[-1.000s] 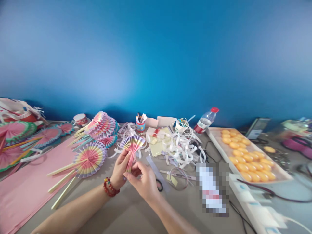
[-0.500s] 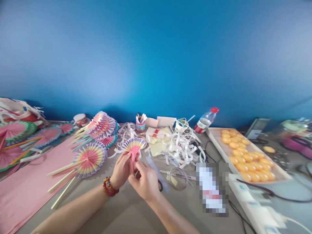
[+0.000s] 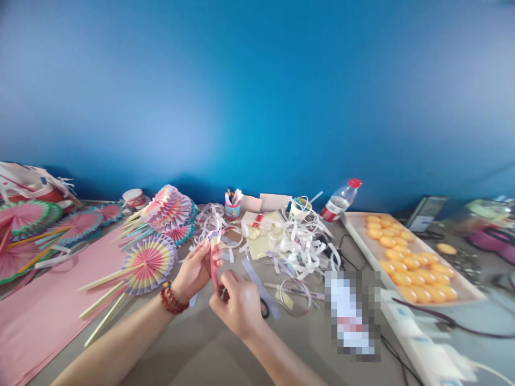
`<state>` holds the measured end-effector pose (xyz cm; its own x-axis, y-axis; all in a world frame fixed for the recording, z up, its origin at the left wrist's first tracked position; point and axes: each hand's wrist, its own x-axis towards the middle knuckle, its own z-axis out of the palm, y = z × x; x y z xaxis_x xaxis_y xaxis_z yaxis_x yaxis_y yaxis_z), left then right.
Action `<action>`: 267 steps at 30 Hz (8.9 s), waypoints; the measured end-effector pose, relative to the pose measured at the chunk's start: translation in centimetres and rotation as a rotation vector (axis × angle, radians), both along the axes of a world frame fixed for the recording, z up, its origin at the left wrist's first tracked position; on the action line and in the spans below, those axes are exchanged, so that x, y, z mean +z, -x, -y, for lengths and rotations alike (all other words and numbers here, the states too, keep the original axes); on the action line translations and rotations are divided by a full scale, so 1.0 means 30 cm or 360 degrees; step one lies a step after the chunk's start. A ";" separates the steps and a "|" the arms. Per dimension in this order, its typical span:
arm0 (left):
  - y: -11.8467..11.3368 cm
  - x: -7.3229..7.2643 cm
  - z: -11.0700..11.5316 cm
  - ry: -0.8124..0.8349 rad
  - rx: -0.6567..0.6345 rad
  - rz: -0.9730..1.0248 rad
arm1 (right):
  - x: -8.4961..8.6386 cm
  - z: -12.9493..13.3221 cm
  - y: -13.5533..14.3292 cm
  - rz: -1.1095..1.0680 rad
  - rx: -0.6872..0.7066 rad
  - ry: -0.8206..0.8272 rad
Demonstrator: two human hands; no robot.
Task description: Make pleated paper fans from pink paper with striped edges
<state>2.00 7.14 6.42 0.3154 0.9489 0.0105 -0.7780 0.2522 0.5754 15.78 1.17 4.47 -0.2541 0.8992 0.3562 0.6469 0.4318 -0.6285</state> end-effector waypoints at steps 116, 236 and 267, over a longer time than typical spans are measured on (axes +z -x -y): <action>-0.015 -0.025 -0.015 0.0822 0.0043 0.0141 | -0.019 -0.023 0.038 -0.1320 0.0224 0.1378; 0.041 -0.004 0.015 -0.0156 -0.0547 -0.0508 | 0.000 -0.016 -0.037 -0.0432 0.0077 0.0069; 0.026 -0.034 0.015 0.0279 -0.0529 -0.0380 | 0.007 -0.030 -0.025 -0.0959 0.0287 0.0608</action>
<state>1.21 6.71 5.41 0.5776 0.7765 -0.2520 -0.4885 0.5761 0.6553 16.54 2.07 4.68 -0.2687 0.9513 0.1511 0.0813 0.1787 -0.9805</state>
